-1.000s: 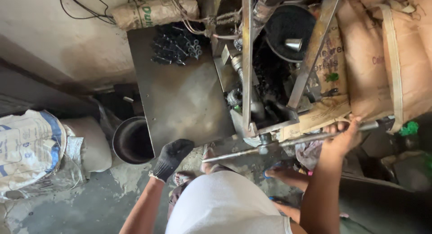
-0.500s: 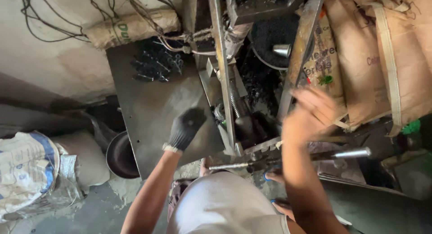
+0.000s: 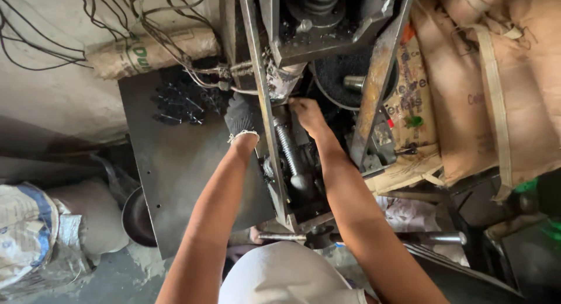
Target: The person operates a manual press machine by turning a crank handle to process small metal parts. They repeatedly pick up parts from a tray, place them into the machine, and then remove them after processing.
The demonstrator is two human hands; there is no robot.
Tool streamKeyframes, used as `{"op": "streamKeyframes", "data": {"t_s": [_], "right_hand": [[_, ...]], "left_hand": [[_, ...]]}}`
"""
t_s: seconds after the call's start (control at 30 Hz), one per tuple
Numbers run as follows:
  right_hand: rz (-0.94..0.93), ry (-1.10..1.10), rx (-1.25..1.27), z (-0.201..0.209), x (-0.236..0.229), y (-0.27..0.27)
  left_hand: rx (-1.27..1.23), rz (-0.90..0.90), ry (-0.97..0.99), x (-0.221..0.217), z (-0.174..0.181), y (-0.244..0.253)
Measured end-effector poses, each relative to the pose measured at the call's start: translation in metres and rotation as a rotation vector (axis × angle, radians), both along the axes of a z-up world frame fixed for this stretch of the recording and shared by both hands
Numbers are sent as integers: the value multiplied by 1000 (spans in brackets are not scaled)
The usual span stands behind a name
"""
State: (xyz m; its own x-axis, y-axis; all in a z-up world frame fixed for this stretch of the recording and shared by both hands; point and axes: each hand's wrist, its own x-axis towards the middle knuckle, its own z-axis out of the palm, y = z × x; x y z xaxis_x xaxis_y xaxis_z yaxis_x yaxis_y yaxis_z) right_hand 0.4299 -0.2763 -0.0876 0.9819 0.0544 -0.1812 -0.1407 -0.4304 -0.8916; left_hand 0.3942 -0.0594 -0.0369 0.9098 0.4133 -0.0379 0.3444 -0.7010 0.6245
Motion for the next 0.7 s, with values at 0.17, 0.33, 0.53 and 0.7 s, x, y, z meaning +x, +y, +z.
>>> {"op": "streamKeyframes", "data": {"t_s": [0.17,0.33,0.53,0.7], "right_hand": [[-66,-209,-93,26,1,10],[-165,-246,182,100,-69,15],[9,-271,-23,171,-249,25],[-46,-496,-144,165,-295,42]], "left_hand": [[25,-111,26,-13,21,31],[-14,-156,110,-75,56,76],[17,-236,-75,-179,56,136],[39,-264,-340,-280,31,161]]}}
